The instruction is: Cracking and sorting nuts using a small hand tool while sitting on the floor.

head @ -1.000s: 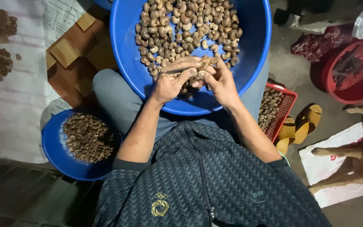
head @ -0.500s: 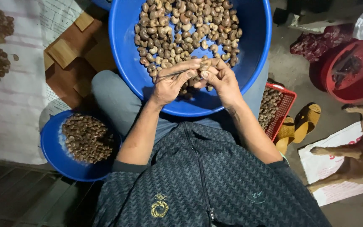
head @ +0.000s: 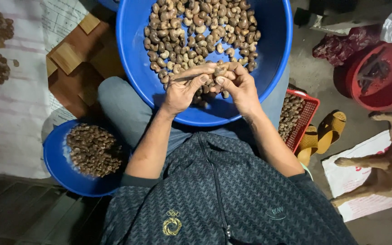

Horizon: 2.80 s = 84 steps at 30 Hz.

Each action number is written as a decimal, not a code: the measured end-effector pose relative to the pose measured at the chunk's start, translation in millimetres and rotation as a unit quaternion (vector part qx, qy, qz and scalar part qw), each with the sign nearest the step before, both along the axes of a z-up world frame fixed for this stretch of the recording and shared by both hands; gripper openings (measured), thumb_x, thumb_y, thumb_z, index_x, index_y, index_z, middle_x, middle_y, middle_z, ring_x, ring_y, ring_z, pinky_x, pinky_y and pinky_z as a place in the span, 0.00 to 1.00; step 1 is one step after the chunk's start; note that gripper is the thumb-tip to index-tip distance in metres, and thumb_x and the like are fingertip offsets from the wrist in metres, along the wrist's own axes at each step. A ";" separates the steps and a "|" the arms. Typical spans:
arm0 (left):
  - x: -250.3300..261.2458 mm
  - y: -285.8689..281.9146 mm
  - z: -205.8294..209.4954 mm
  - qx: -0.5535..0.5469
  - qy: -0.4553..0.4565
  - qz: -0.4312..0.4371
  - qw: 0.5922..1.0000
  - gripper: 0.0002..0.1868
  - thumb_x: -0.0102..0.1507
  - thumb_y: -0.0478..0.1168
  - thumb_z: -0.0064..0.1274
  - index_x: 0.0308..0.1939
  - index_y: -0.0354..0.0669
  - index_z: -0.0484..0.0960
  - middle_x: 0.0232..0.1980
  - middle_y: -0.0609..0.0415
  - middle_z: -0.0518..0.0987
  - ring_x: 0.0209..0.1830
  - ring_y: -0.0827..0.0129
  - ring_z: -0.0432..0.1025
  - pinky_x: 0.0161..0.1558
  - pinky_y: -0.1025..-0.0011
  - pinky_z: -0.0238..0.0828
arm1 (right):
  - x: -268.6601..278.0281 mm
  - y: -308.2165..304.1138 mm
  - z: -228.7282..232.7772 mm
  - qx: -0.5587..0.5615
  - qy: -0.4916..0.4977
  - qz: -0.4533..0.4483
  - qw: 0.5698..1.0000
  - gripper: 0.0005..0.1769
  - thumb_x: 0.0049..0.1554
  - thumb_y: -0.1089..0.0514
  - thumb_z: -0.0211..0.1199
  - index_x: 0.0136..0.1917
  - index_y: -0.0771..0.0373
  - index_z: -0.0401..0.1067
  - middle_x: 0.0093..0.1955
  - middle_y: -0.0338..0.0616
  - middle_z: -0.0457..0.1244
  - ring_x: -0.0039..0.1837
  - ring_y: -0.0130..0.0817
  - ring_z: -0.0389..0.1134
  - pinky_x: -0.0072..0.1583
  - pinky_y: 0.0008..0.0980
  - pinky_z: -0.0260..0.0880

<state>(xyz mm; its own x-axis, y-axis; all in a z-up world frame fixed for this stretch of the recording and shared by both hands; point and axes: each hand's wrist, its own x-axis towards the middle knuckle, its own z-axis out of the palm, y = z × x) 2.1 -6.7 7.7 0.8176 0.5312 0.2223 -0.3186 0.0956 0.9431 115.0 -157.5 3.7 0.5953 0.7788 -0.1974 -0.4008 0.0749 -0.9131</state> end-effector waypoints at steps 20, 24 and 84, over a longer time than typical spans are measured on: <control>0.2 5.3 0.2 0.045 0.005 0.007 0.999 0.08 0.70 0.33 0.57 0.49 0.33 0.87 0.50 0.41 0.86 0.54 0.55 0.80 0.55 0.56 0.79 | -11.4 1.2 4.9 -0.037 -0.140 -0.027 0.989 0.16 0.62 0.70 0.67 0.61 0.71 0.67 0.49 0.58 0.70 0.47 0.36 0.72 0.48 0.36 0.76; -1.0 8.3 6.7 0.019 0.029 0.015 0.999 0.09 0.72 0.33 0.54 0.51 0.30 0.85 0.47 0.39 0.86 0.49 0.57 0.81 0.50 0.57 0.83 | -12.6 4.0 14.9 -0.030 -0.136 -0.063 0.988 0.14 0.61 0.70 0.67 0.58 0.70 0.68 0.49 0.58 0.70 0.45 0.40 0.73 0.46 0.38 0.78; -13.5 26.4 3.3 -0.164 0.146 0.106 0.970 0.13 0.71 0.39 0.51 0.57 0.37 0.82 0.52 0.52 0.85 0.44 0.71 0.82 0.40 0.79 0.78 | 68.2 70.0 -22.5 -0.222 -0.237 0.015 0.946 0.12 0.64 0.61 0.62 0.59 0.65 0.68 0.46 0.39 0.65 0.45 0.25 0.64 0.47 0.23 0.67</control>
<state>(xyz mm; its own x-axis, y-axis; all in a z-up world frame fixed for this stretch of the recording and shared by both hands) -11.4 19.7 11.0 0.6843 0.6980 -0.2113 -0.0875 0.3662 0.9264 183.2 -87.5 -18.8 0.6785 0.6994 -0.2249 0.0660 -0.3629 -0.9295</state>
